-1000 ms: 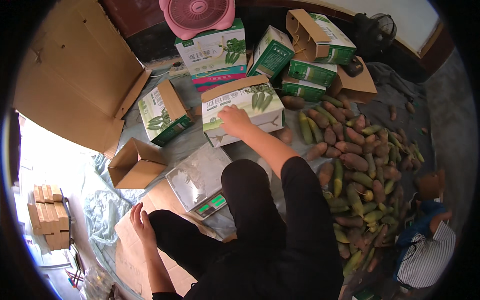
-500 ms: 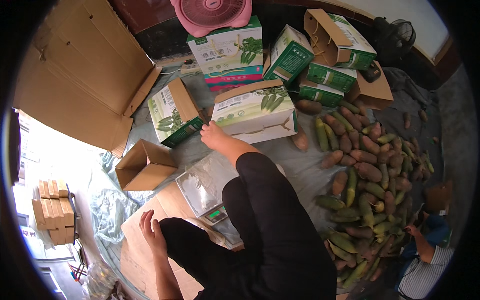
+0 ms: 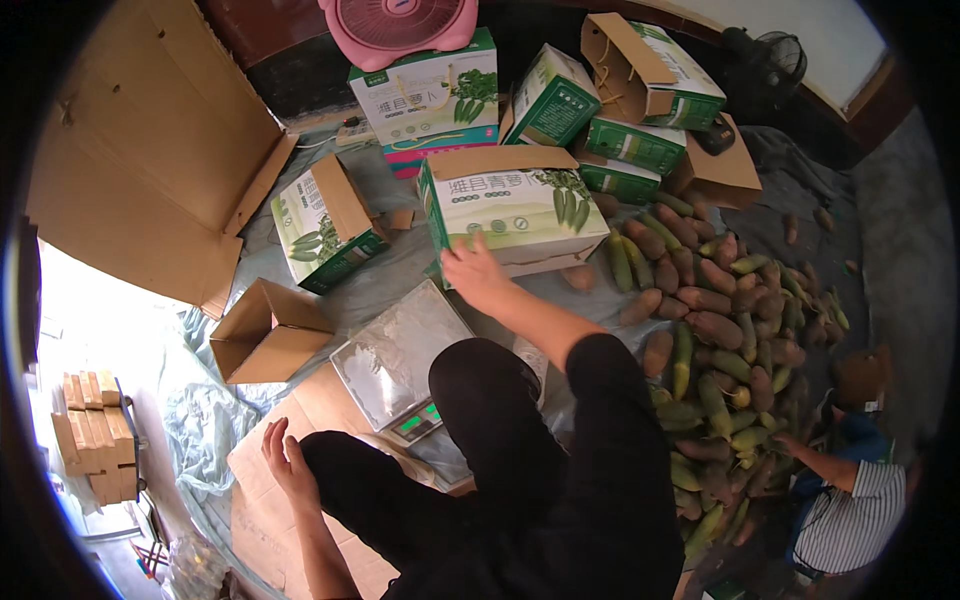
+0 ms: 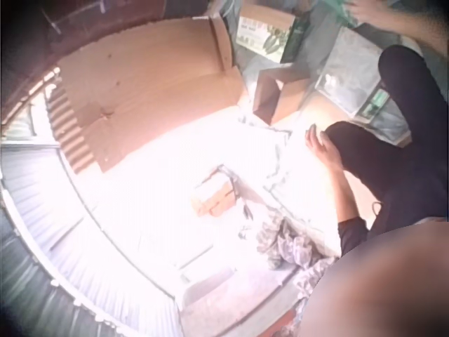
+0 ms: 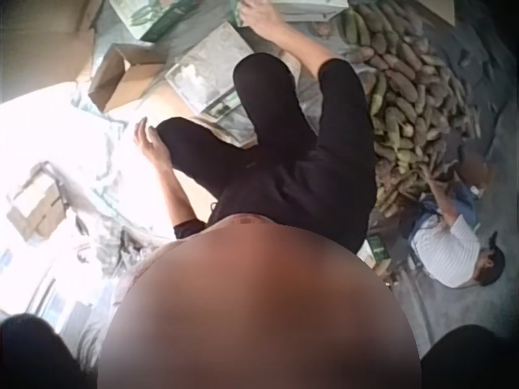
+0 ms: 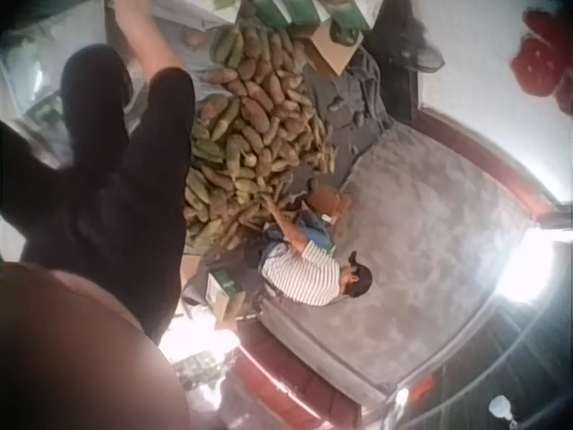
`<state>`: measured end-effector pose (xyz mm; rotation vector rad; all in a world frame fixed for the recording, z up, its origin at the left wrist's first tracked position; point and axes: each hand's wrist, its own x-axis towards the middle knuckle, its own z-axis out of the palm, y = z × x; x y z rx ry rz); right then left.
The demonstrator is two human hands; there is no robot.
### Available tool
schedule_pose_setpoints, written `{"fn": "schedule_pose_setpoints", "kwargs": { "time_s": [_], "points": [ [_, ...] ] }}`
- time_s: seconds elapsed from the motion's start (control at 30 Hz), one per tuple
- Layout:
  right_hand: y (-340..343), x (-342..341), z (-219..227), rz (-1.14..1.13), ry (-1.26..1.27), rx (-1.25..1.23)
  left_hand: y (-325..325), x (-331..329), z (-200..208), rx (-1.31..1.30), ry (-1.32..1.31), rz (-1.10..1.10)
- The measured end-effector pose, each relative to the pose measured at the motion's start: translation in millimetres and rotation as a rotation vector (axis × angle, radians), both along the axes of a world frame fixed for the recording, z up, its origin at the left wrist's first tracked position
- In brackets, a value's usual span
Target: Weighing and packing sweet potatoes into cardboard boxes.
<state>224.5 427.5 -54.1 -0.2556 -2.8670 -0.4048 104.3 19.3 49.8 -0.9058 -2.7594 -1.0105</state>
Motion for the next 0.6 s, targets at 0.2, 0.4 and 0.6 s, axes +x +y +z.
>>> {"fn": "schedule_pose_setpoints", "kwargs": {
  "time_s": [0.2, 0.4, 0.6],
  "points": [
    [-2, 166, 7, -0.373, 0.017, -0.060, 0, 0, -6, 0.018, 0.024, -0.021],
    [2, 265, 23, -0.829, 0.138, -0.087, 0, -2, -10, 0.014, 0.048, -0.024],
    [46, 303, 44, -1.141, 0.188, -0.318, 6, 1, -12, 0.022, 0.031, -0.030]
  ]
}}
